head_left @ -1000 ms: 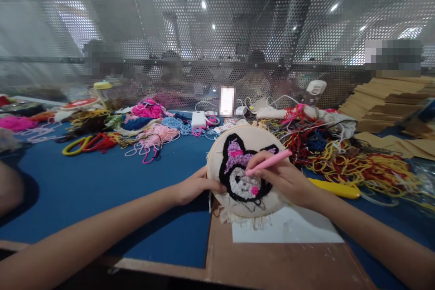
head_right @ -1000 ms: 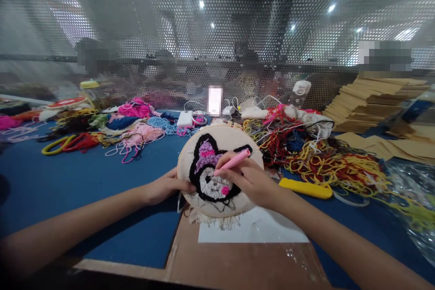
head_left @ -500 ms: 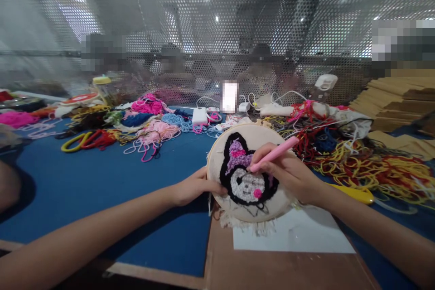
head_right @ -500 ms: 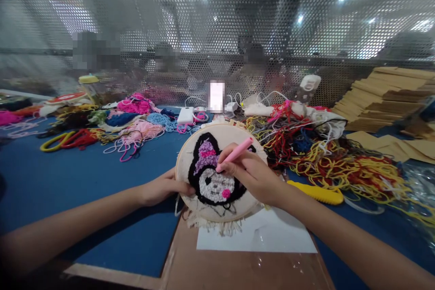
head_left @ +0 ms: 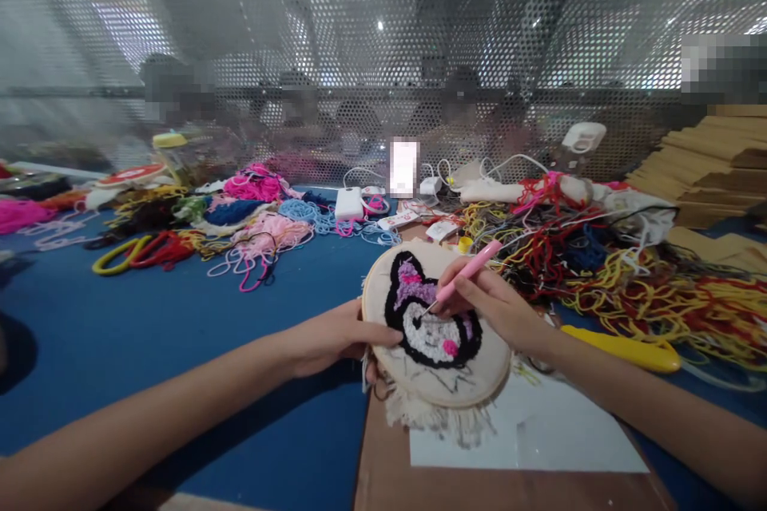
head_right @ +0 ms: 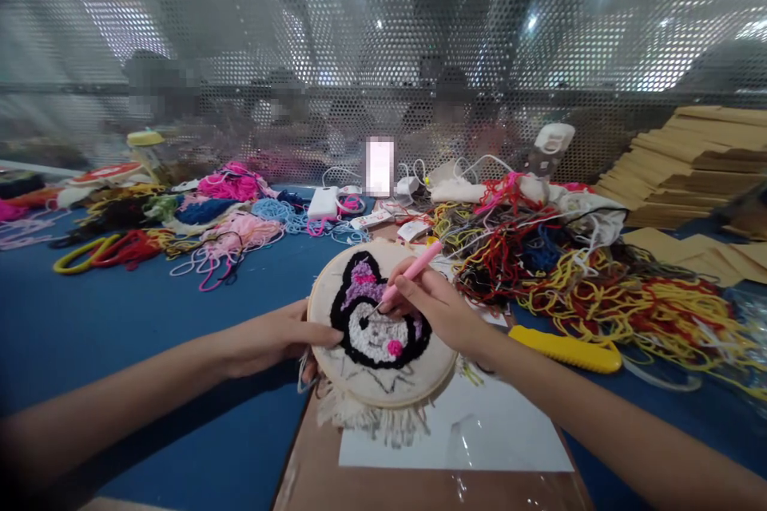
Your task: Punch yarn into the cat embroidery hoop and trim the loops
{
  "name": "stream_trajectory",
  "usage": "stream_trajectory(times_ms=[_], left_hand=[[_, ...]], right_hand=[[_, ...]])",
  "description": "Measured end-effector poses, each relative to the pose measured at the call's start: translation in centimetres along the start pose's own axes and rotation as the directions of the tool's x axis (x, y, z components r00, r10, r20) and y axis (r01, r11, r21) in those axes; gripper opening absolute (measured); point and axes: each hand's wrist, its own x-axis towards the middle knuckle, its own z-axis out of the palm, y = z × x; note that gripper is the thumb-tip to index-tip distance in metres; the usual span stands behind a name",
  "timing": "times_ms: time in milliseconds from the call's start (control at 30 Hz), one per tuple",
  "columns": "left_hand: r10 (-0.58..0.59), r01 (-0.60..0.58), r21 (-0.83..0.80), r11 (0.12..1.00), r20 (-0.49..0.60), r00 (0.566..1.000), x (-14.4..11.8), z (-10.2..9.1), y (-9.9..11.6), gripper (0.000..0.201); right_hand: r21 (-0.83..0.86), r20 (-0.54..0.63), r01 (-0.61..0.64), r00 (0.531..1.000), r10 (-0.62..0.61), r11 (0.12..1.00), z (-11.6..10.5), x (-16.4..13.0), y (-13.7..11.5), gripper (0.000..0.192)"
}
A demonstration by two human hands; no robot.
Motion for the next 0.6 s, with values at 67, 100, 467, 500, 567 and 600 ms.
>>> stream_trajectory(times_ms=[67, 100, 467, 500, 567, 600], left_hand=[[-0.096, 0.096, 0.052, 0.994, 0.007, 0.995, -0.2, -0.4, 0.5, 0.036], [-0.153, 0.15, 0.109, 0.983, 0.024, 0.988, -0.4, -0.8, 0.8, 0.048], [0.324, -0.026, 0.869, 0.495, -0.156, 0.933, -2.9, -4.0, 6.5, 0.023], [0.358, -0.071, 0.89, 0.451, -0.108, 0.927, -2.4, -3.2, 6.8, 0.022], [0.43, -0.165, 0.916, 0.366, -0.009, 0.903, -1.1, -1.3, 7.6, 0.021], [0.467, -0.208, 0.923, 0.324, 0.035, 0.884, -0.3, -0.3, 8.0, 0.021]], right_hand=[[0.042, -0.027, -0.04, 0.999, 0.041, 0.998, 0.0, 0.1, 0.6, 0.025], [0.057, -0.038, -0.057, 0.998, 0.059, 0.997, 0.1, 0.2, 0.8, 0.026], [0.025, -0.004, -0.06, 0.998, 0.06, 0.998, 0.4, 0.1, 1.4, 0.024], [0.018, -0.003, -0.056, 0.998, 0.056, 0.998, 0.3, 0.1, 1.4, 0.023], [-0.009, -0.006, -0.043, 0.999, 0.043, 0.999, 0.1, 0.1, 1.7, 0.022], [-0.024, -0.006, -0.04, 0.999, 0.04, 0.999, 0.1, 0.0, 1.8, 0.022]])
